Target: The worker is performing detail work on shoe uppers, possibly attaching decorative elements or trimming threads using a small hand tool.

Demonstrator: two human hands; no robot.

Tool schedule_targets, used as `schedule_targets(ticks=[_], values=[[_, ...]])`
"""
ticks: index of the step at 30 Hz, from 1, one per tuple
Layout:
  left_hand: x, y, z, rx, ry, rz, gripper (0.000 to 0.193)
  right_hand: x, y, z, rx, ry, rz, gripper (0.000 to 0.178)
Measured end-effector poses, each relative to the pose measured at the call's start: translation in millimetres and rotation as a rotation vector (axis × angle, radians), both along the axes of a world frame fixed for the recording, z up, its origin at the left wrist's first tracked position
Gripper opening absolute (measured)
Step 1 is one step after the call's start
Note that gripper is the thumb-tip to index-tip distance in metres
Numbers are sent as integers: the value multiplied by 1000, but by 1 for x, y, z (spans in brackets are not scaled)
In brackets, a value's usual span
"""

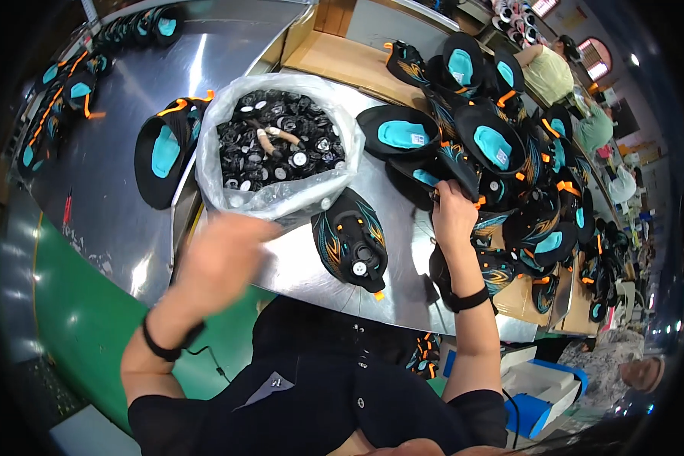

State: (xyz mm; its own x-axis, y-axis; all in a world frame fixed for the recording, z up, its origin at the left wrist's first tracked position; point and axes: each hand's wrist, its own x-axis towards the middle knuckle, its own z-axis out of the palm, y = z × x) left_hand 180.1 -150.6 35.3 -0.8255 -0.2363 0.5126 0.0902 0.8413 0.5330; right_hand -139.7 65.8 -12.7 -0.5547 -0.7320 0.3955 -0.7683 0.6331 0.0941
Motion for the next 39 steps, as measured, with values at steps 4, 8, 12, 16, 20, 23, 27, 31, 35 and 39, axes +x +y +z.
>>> schedule_targets(ticks=[4, 8, 12, 16, 20, 23, 27, 31, 35, 39], values=[[-67, 63, -30, -232, -92, -314, 40, 10, 9, 22, -398, -216, 188, 12], [-98, 68, -43, -313, -131, -497, 43, 10, 32, 45, -949, -1313, 157, 12], [-80, 71, -29, 817, -374, -343, 27, -2, 30, 20, -818, -1804, 3, 15], [-54, 83, -12, 1529, -194, -366, 23, -14, 6, -19, -134, -771, -85, 34], [-44, 89, -8, 1512, -156, -394, 31, -8, 13, -10, -73, -679, -41, 36], [-43, 85, -12, 1530, -242, -351, 28, 33, 35, 16, -222, -578, 65, 36], [-45, 80, -18, 1595, -225, -358, 27, 107, 42, 40, -488, -934, 433, 43], [-43, 76, -21, 1593, -185, -369, 26, 164, 33, 28, -495, -1371, 485, 42], [-39, 72, -22, 1599, -183, -441, 26, 172, 31, 17, -528, -1408, 451, 40], [-41, 68, -22, 1634, -321, -471, 26, 159, 26, 17, -682, -1226, 431, 38]])
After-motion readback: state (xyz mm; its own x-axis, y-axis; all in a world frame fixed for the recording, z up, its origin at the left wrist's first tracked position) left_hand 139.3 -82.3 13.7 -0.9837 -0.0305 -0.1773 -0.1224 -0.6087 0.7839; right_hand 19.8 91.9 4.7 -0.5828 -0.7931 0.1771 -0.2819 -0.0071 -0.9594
